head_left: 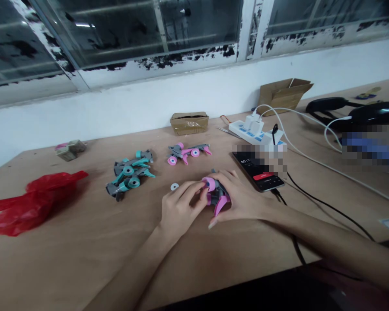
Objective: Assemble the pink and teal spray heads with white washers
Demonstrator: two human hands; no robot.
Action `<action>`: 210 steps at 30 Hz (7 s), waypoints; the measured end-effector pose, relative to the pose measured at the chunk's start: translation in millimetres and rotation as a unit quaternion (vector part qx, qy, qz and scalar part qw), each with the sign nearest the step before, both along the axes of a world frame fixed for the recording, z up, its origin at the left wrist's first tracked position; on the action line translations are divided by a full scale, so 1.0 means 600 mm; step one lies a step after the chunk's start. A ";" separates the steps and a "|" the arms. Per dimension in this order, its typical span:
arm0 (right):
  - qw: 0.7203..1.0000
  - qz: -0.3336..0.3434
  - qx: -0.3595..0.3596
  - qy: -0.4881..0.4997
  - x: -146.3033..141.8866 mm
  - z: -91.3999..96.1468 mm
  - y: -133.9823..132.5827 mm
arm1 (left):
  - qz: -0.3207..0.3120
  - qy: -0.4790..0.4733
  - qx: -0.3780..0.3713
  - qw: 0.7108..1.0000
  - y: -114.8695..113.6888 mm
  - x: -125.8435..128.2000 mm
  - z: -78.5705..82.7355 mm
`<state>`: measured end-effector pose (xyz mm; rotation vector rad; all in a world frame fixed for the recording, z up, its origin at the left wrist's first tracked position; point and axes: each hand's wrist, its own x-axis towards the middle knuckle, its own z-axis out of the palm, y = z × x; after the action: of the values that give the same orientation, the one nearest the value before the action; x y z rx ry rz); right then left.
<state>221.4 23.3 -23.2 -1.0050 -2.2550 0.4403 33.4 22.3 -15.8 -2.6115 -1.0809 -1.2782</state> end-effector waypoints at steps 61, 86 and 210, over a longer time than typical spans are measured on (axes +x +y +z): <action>0.968 -0.150 0.191 -0.062 0.051 -0.025 0.075 | 0.338 0.129 -0.330 0.872 0.074 -0.089 0.013; 0.967 -0.161 0.110 -0.165 0.034 -0.028 0.045 | 0.281 0.007 -0.221 0.934 0.103 -0.111 0.009; 0.956 -0.208 -0.135 0.158 0.016 -0.001 0.003 | 0.128 0.010 -0.277 0.952 0.001 -0.027 0.007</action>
<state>230.8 25.4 -23.6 -1.3999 -1.6709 0.6778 17.2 22.7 -11.4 -2.6860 -1.9392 -0.9977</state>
